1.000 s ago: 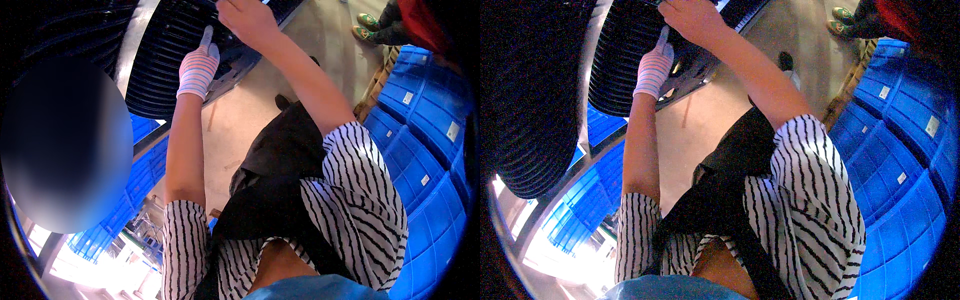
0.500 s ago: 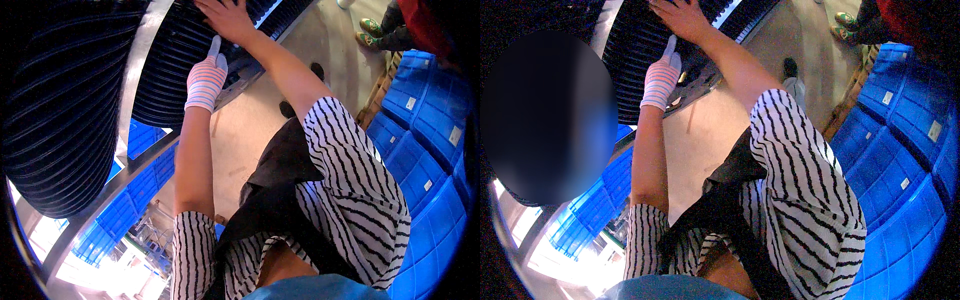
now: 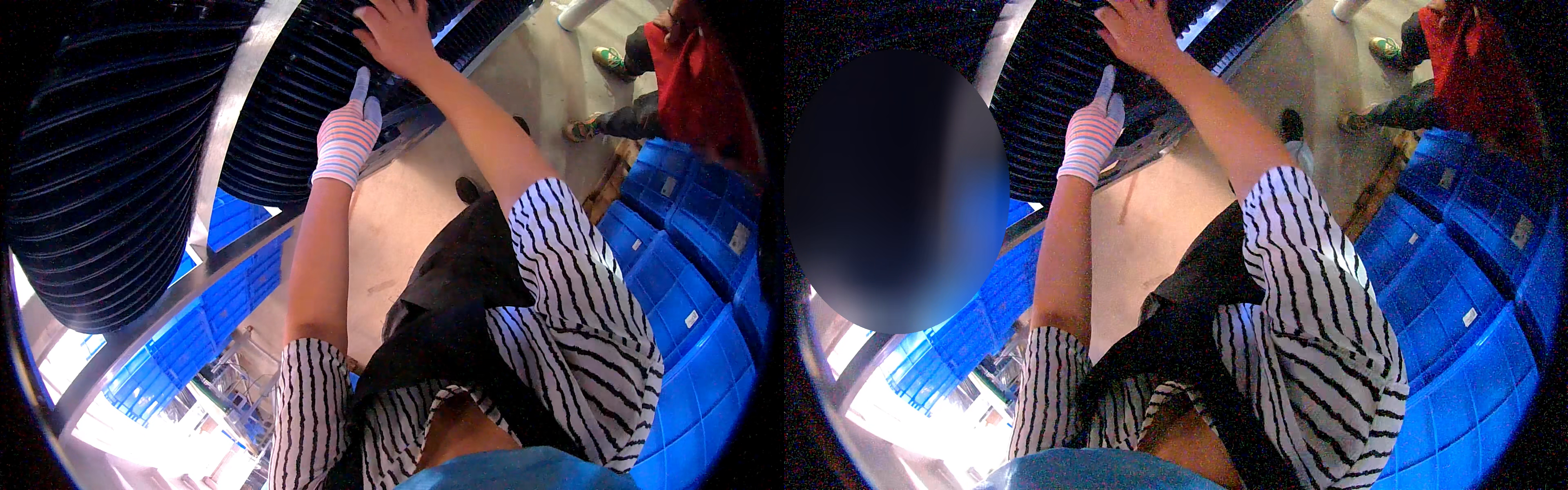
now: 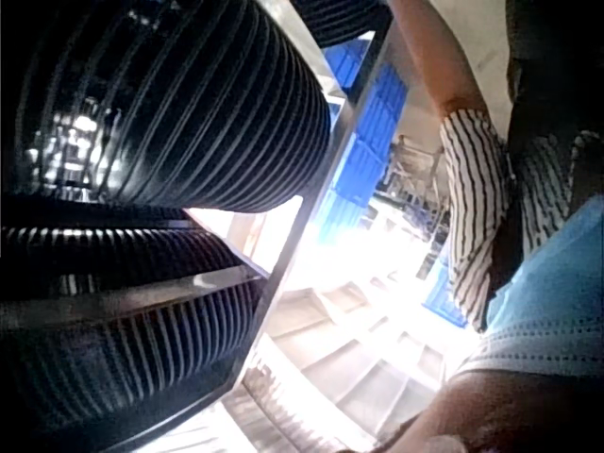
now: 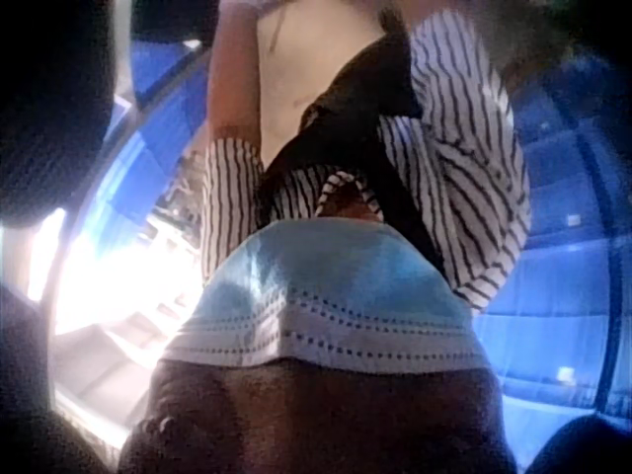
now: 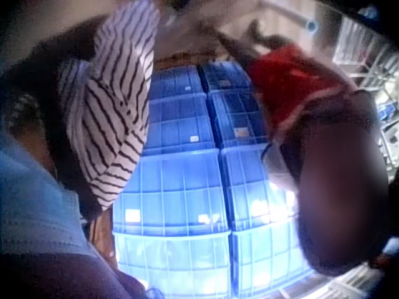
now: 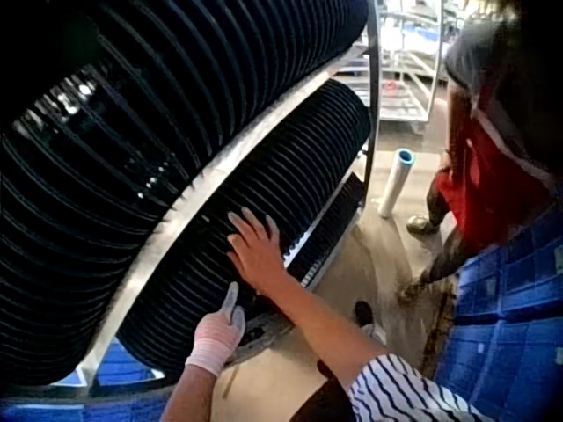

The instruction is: The person repeatedly picks up blue plastic reels from a metal rack and stacks them in their hands. Another person works nearby on the same rack. The task continues with the same pick-and-stack motion for the duration of the clip.

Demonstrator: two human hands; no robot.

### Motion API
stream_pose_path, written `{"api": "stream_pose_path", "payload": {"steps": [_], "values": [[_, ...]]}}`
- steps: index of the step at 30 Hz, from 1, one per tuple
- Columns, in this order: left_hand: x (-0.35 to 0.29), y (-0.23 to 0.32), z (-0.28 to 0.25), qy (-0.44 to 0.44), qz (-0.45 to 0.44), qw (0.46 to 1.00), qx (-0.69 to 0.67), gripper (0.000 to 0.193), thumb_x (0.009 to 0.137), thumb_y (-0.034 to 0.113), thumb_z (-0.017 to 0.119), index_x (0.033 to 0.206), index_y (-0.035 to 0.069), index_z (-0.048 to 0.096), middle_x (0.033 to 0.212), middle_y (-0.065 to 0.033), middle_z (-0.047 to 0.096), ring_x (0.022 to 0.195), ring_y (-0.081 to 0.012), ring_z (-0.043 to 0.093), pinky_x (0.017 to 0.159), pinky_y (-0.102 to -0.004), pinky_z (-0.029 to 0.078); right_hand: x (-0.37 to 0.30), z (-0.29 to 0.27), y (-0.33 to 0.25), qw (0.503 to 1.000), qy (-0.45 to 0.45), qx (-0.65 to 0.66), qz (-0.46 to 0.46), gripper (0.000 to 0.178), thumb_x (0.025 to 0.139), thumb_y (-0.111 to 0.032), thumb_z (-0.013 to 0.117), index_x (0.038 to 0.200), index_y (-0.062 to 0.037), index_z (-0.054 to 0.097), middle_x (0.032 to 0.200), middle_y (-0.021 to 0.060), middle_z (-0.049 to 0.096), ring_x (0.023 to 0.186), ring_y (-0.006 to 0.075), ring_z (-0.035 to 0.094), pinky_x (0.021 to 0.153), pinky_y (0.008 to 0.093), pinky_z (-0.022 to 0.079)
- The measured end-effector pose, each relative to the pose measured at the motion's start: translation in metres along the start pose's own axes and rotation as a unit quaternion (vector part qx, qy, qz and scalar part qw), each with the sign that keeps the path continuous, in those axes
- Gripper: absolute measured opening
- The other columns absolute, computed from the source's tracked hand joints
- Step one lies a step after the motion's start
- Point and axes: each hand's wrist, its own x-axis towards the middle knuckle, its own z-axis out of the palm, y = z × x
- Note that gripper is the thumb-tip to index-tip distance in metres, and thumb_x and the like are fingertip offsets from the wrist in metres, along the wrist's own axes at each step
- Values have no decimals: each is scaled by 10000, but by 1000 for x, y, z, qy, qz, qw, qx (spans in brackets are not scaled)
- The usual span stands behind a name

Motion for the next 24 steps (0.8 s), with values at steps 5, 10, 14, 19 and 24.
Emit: {"api": "stream_pose_path", "payload": {"steps": [5, 10, 14, 19, 24], "values": [[-2, -2, -1, 0, 3, 1000, -14, 571, 915, 317, 404, 1466, 293, 258, 820, -255, 635, 718, -390, 622, 697, -465, 494, 33, 22, 11, 995, -62, -65, -40, 298, 849, -158, 597, 1119, -45, 540, 1430, 123, 364, 1351, 350, 282, 1044, 631, 242], [-1, -1, -2, 12, 17, 1000, -12, 567, 919, 316, 406, 1466, 282, 263, 825, -259, 636, 735, -395, 622, 707, -464, 492, 39, 39, 27, 998, 37, -37, -31, 214, 908, -152, 509, 1084, -48, 574, 1443, 89, 368, 1342, 339, 304, 1041, 667, 219], [-7, -2, -2, 12, 13, 1000, -2, 566, 922, 318, 404, 1468, 279, 260, 832, -253, 641, 747, -391, 625, 713, -458, 491, 19, 37, 14, 994, -16, -111, -12, 195, 908, -161, 516, 1056, -59, 591, 1461, 86, 350, 1342, 332, 312, 1026, 704, 194], [-6, -2, -2, 13, 26, 1000, -10, 577, 921, 302, 418, 1471, 272, 246, 776, -238, 635, 712, -381, 620, 687, -455, 490, 13, 33, 22, 995, 21, -88, -39, 271, 889, -180, 547, 1141, -83, 556, 1464, 105, 337, 1349, 326, 295, 1025, 700, 199], [-1, -1, -2, 69, 50, 996, -25, 586, 916, 299, 446, 1467, 296, 248, 740, -231, 623, 697, -378, 615, 668, -449, 483, 17, 29, 21, 996, 21, -70, -47, 459, 871, -223, 584, 1295, -112, 450, 1452, 111, 344, 1342, 326, 304, 1027, 686, 204]]}}
